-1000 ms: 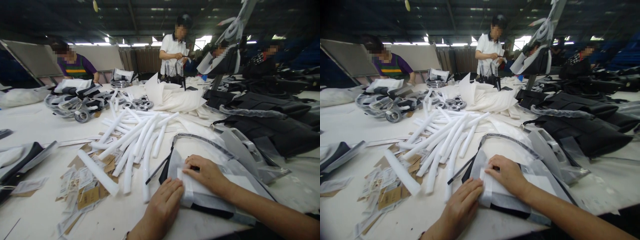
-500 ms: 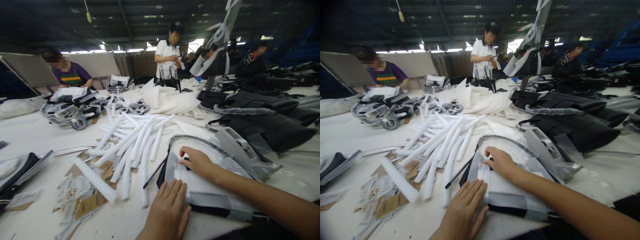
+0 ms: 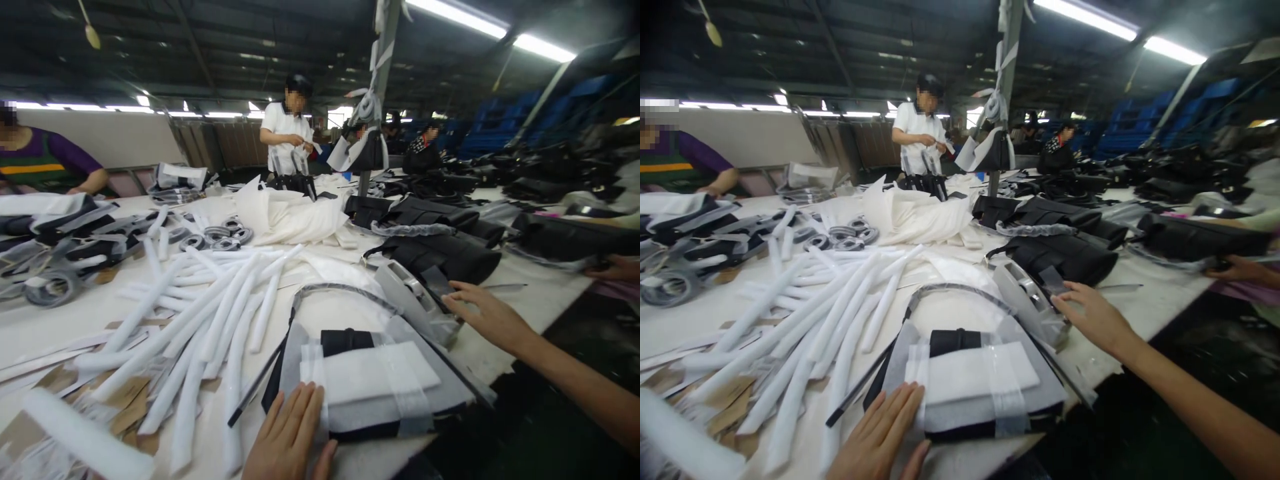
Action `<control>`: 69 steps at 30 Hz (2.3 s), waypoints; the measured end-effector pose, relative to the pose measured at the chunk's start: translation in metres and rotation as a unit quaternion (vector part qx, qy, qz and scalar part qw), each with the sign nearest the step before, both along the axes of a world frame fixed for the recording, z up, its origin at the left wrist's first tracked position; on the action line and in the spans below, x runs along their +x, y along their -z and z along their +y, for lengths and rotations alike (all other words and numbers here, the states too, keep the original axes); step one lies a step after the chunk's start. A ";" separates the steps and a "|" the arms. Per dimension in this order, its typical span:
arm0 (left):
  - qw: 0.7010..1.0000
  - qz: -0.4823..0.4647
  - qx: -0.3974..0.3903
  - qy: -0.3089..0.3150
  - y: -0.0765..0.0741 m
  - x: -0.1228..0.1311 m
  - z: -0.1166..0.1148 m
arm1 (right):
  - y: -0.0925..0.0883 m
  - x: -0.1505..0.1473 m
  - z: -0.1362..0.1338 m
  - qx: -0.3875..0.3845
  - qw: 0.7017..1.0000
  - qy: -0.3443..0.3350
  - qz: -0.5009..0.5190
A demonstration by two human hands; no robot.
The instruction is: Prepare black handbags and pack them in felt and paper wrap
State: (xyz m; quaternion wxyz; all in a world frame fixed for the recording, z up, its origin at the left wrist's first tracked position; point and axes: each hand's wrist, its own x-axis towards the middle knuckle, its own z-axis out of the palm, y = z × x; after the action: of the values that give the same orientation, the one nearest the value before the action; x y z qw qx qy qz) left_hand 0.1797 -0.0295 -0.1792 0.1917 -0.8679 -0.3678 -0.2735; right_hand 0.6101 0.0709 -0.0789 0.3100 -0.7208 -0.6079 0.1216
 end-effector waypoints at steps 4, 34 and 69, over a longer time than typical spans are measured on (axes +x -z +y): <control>1.000 0.011 0.001 0.004 0.006 -0.004 0.002 | 0.018 -0.004 0.001 -0.057 0.991 -0.005 0.120; 1.000 0.003 -0.001 0.014 0.007 -0.008 0.005 | 0.053 0.024 -0.068 -0.090 0.949 0.076 0.292; 0.991 -0.121 -0.026 -0.044 -0.008 0.012 -0.003 | 0.000 -0.287 0.085 -0.230 0.717 -0.555 -0.355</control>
State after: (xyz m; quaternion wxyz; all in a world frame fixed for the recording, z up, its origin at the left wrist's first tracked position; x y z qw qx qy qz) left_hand 0.1920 -0.0328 -0.1707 0.1355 -0.8158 -0.4334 -0.3582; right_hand 0.3230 0.1559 -0.0785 -0.2269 -0.2937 -0.9175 0.1428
